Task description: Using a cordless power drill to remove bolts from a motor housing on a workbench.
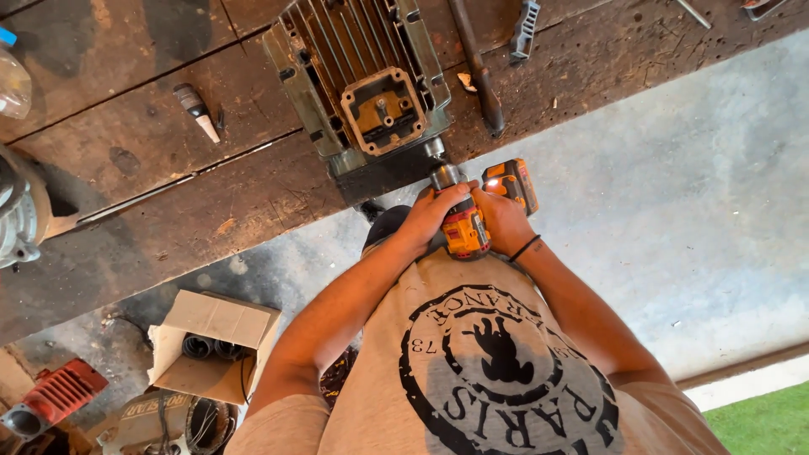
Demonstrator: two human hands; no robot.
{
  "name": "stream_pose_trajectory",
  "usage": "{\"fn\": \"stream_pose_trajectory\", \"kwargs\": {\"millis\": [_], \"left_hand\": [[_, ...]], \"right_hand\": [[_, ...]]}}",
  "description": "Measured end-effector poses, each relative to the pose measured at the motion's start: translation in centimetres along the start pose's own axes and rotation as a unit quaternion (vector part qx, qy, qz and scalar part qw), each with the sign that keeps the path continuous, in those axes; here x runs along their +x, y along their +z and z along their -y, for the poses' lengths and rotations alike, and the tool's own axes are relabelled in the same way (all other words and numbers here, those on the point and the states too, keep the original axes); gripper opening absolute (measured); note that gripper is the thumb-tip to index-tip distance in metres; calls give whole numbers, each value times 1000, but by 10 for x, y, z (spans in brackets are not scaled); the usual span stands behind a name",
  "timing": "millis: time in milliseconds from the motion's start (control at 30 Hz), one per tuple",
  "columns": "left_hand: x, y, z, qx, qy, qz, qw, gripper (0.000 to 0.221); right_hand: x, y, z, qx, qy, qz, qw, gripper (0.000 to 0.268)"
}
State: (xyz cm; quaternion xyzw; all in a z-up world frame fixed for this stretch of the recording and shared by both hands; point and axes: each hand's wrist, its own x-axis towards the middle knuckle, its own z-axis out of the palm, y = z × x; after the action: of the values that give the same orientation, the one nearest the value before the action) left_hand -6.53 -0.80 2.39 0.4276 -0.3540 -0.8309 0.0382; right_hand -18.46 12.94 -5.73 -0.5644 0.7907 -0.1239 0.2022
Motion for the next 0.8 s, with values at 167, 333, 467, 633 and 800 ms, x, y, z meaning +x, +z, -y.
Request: {"fn": "stream_pose_trajectory", "kwargs": {"millis": [167,333,467,633,800], "left_hand": [[10,-11,11,2,-19,-19,1000,70],[13,-12,9,11,-13,-29,999,75],[6,-5,9,4,-6,-15,1000,66],[-4,17,-7,-38,31,12,999,58],[-2,15,-4,-31,41,15,999,55]], "right_hand": [[6,0,15,11,13,44,999,14],[8,8,12,23,12,29,999,13],[6,-2,1,-31,5,11,999,9],[2,-28,-6,-70,-45,-60,995,23],[2,-17,-14,-92,-42,-58,993,22]]}}
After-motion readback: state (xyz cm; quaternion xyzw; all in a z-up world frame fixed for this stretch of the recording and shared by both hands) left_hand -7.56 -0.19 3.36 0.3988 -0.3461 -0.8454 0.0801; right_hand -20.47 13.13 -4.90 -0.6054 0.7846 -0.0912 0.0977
